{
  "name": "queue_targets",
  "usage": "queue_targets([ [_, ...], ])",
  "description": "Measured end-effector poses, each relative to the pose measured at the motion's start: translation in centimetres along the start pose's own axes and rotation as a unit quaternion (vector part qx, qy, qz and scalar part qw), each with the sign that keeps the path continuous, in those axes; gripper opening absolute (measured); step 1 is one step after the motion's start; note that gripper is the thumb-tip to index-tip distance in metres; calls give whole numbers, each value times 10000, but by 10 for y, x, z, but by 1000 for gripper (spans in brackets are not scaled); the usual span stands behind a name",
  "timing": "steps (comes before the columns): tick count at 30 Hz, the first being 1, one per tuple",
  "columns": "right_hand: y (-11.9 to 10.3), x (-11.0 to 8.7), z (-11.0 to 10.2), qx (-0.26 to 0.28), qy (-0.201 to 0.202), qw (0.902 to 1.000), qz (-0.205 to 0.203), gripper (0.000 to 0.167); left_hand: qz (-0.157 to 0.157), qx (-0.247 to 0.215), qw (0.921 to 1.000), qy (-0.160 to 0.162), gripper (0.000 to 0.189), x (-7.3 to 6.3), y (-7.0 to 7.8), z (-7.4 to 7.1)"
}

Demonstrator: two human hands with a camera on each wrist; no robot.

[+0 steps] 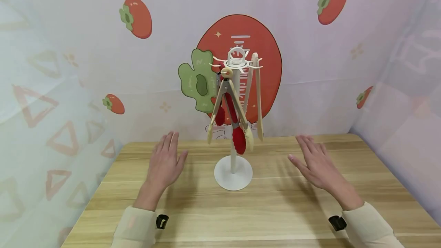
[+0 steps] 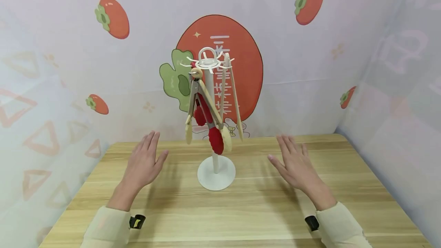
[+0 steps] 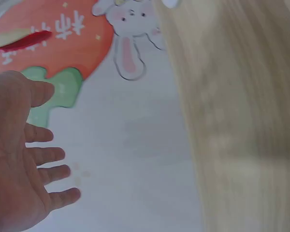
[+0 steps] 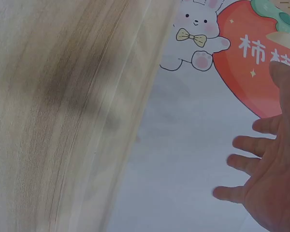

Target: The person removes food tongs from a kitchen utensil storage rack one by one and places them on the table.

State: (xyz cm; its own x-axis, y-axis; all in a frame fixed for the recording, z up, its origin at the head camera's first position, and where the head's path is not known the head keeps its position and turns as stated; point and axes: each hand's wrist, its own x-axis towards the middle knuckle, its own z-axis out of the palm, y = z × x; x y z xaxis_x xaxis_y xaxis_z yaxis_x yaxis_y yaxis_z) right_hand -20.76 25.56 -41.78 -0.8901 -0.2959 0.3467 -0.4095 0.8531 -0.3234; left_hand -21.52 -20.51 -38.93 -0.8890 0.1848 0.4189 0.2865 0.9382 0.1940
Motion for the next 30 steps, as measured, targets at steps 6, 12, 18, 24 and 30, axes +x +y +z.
queue_targets([
  [6, -5, 0, 0, -43, 199, 9997, -103, 60, 113, -336, 9975, 613, 61, 7, 18, -9],
  [12, -8, 0, 2, -146, 308, 9993, -165, 52, 164, -477, 9949, 877, 59, 11, 32, -19],
  [18, -12, 1, 2, -106, 356, 9991, -222, 47, 169, -632, 9918, 1095, 55, 15, 39, -26],
  [24, -17, 1, 0, -93, 459, 9983, -345, 43, 218, -988, 9840, 1465, 49, 22, 53, -35],
  [30, -22, 3, 0, -34, 405, 9984, -392, 42, 383, -1604, 9690, 1842, 45, 31, 75, -47],
])
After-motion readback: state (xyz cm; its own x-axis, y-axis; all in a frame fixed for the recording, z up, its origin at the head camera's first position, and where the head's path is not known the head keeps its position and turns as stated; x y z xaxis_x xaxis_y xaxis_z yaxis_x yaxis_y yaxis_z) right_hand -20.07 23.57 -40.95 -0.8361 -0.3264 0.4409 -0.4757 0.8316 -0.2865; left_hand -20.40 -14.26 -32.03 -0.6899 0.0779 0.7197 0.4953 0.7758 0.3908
